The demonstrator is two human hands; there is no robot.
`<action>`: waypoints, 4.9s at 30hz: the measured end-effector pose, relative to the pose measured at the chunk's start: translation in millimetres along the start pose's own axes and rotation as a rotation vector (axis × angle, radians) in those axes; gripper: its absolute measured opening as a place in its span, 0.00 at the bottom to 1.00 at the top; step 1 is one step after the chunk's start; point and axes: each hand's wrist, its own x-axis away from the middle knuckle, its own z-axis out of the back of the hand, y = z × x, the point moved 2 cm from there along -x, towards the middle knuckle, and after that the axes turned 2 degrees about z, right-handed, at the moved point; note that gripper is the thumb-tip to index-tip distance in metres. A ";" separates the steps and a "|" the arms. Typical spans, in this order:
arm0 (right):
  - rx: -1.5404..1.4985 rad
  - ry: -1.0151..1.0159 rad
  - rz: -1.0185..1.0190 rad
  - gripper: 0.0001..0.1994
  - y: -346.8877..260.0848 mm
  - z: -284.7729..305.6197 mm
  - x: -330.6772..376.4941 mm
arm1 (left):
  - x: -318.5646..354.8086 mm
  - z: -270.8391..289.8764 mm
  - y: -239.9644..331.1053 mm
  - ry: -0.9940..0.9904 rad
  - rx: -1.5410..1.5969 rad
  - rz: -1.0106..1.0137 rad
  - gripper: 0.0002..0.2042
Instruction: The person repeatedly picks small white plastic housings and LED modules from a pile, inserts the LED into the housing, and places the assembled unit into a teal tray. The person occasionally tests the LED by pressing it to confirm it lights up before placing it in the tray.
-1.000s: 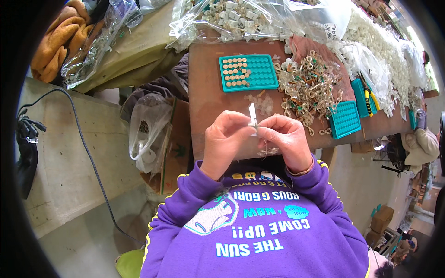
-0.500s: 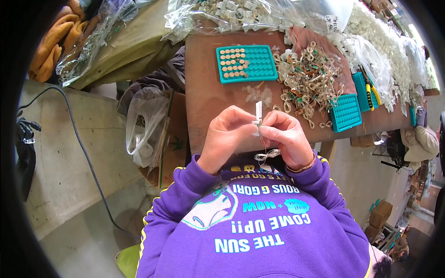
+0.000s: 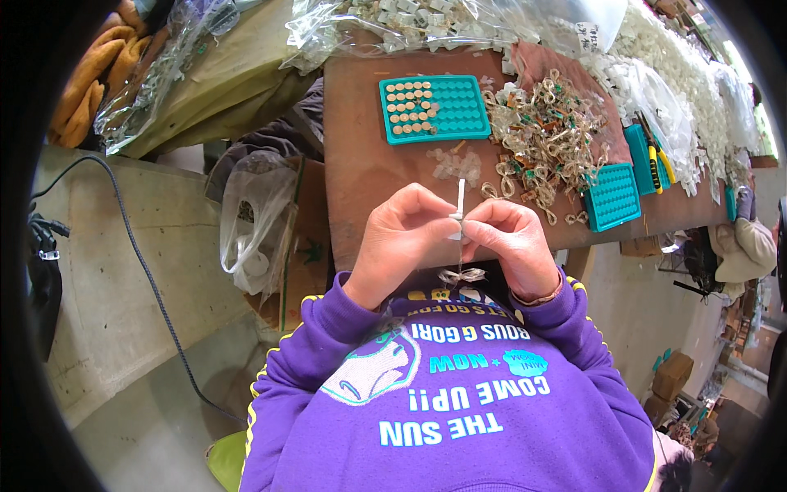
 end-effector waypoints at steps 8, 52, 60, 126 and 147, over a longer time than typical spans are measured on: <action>-0.134 -0.109 -0.016 0.07 2.2 0.9 -2.0 | 0.8 -4.7 0.2 -0.210 0.292 0.049 0.07; 0.816 0.175 0.581 0.08 -5.3 -25.5 -23.2 | -17.6 0.7 -22.3 0.217 0.628 -0.153 0.08; 1.245 0.352 0.722 0.06 -25.5 -9.8 -90.6 | -37.1 16.0 -31.8 0.223 0.766 -0.183 0.07; 1.022 0.251 0.881 0.11 -40.8 -13.2 -83.6 | -38.4 19.1 -29.6 0.112 0.667 -0.103 0.08; 1.113 0.204 0.844 0.03 -57.7 -8.4 -125.9 | -38.5 19.8 -29.8 0.161 0.704 -0.097 0.09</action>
